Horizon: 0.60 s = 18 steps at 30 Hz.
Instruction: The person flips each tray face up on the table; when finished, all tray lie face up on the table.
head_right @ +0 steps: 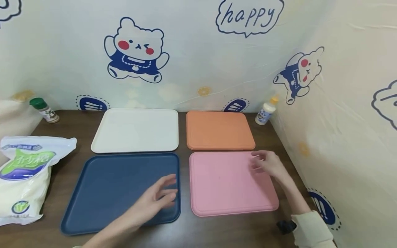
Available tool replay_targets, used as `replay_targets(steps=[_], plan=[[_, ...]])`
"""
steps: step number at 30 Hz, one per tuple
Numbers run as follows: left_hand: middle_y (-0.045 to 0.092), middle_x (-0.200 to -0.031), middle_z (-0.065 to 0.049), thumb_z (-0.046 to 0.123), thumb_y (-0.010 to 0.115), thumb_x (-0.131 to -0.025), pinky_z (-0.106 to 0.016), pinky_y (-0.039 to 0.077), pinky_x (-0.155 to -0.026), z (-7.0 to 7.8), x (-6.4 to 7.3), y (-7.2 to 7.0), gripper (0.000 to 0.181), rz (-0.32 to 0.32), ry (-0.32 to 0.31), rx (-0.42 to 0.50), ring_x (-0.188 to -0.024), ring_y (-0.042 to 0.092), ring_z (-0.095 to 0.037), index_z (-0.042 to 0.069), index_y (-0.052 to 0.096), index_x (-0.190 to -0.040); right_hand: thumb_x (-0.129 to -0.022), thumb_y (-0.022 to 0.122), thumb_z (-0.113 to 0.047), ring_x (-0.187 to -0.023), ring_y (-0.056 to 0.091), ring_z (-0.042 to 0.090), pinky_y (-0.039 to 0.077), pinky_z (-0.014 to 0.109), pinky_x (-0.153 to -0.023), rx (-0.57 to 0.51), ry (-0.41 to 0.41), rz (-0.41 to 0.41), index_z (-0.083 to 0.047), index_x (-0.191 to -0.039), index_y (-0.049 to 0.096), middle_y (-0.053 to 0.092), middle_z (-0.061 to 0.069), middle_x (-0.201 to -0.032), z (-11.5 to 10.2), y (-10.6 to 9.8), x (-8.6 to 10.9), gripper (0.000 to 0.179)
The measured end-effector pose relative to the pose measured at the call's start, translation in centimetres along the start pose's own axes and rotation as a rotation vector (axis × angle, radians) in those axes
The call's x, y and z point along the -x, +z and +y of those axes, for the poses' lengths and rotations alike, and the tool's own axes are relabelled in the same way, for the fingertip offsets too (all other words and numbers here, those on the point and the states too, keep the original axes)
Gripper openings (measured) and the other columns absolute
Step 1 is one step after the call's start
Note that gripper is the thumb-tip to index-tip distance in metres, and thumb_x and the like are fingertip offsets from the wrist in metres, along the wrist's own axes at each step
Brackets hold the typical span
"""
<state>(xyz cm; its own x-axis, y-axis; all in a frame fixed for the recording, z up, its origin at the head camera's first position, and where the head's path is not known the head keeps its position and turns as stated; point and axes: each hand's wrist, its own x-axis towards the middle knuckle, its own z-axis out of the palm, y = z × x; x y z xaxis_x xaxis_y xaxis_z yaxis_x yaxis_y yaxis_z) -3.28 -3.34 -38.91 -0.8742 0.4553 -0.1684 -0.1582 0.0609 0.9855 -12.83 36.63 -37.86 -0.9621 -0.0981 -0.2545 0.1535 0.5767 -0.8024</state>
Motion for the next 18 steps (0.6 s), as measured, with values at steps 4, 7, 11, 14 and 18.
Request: replay_targets(steps=[4,7,11,14,18], plan=[[0.022,-0.149,-0.030,0.019,0.054,-0.099,-0.053,0.043,-0.098,0.1,-1.2,2.6,0.066,-0.018,-0.094,0.179,-0.131,0.034,-0.046,-0.003,0.017,-0.150,-0.097,0.054,-0.003,-0.087,0.068,0.039,0.055,0.047,-0.074,0.038,0.038,0.047,0.020,-0.126,0.046,0.063,0.034,-0.103,2.7,-2.6,-0.4,0.038],[0.015,-0.151,-0.032,0.018,0.053,-0.098,-0.060,0.030,-0.105,0.0,-2.0,4.1,0.071,-0.003,-0.156,0.281,-0.136,0.024,-0.047,-0.006,0.010,-0.150,-0.097,0.053,-0.003,-0.087,0.067,0.037,0.056,0.045,-0.075,0.062,0.067,0.053,0.023,-0.125,0.045,0.060,0.036,-0.106,4.1,-3.4,-0.9,0.039],[0.001,-0.153,-0.032,0.019,0.058,-0.093,-0.063,0.008,-0.110,0.1,-2.8,5.6,0.083,0.016,-0.255,0.327,-0.141,0.001,-0.047,-0.005,0.003,-0.150,-0.098,0.054,-0.006,-0.085,0.066,0.034,0.057,0.040,-0.074,0.129,0.126,0.067,0.022,-0.123,0.047,0.058,0.036,-0.108,5.3,-3.9,-1.3,0.039],[-0.010,-0.154,-0.030,0.022,0.062,-0.090,-0.066,-0.006,-0.107,0.0,-2.8,6.3,0.092,0.011,-0.342,0.326,-0.140,-0.014,-0.045,-0.004,-0.001,-0.151,-0.097,0.057,-0.011,-0.084,0.066,0.030,0.057,0.041,-0.073,0.174,0.166,0.061,0.021,-0.122,0.049,0.059,0.033,-0.107,6.0,-3.8,-1.8,0.041],[-0.019,-0.153,-0.028,0.024,0.063,-0.088,-0.069,-0.010,-0.103,-0.2,-2.7,6.9,0.097,-0.005,-0.393,0.332,-0.137,-0.023,-0.046,-0.003,-0.006,-0.151,-0.094,0.061,-0.014,-0.077,0.066,0.025,0.058,0.042,-0.068,0.197,0.196,0.078,0.019,-0.121,0.051,0.061,0.030,-0.102,6.6,-3.4,-2.6,0.044]])
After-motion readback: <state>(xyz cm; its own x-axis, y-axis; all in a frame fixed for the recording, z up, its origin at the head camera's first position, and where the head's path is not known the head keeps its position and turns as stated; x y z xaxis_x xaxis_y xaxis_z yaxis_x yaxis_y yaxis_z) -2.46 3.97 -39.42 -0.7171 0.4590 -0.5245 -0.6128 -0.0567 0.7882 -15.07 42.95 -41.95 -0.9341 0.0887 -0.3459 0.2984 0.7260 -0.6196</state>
